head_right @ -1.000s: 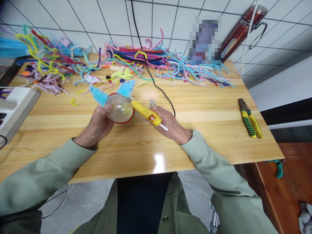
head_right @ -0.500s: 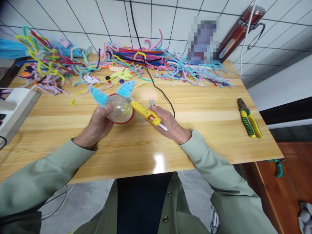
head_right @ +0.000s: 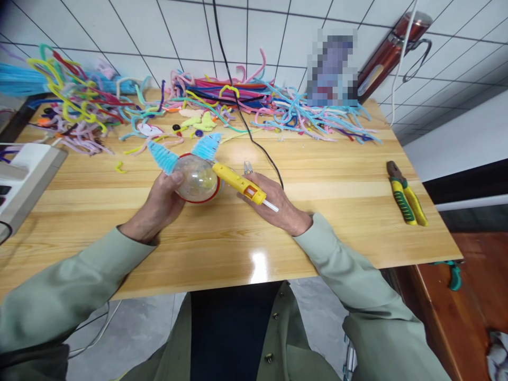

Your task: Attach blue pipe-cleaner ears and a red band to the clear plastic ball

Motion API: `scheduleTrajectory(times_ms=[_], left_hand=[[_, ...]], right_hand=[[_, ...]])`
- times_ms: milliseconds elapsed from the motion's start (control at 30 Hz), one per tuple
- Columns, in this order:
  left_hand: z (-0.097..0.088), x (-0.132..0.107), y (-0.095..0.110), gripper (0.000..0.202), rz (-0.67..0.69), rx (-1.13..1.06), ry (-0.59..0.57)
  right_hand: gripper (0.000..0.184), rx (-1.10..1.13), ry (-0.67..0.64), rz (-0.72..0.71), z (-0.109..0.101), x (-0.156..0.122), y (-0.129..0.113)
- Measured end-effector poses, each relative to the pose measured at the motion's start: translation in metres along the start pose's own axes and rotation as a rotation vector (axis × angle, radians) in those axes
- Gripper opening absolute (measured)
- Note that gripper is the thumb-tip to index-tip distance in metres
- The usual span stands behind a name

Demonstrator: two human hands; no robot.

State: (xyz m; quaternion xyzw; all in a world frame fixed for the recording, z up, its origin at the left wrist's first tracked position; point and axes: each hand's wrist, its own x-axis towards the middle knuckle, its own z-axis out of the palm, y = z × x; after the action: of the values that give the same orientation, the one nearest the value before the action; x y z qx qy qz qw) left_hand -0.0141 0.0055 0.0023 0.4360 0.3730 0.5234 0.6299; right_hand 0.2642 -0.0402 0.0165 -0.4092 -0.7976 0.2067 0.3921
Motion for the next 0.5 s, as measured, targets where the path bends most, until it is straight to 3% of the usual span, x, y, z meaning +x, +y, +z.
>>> scheduleTrajectory(times_ms=[500], left_hand=[[-0.0028, -0.0008, -0.0011, 0.074, -0.037, 0.038, 0.009]], right_hand=[[0.011, -0.024, -0.046, 0.000, -0.0013, 0.0004, 0.0024]])
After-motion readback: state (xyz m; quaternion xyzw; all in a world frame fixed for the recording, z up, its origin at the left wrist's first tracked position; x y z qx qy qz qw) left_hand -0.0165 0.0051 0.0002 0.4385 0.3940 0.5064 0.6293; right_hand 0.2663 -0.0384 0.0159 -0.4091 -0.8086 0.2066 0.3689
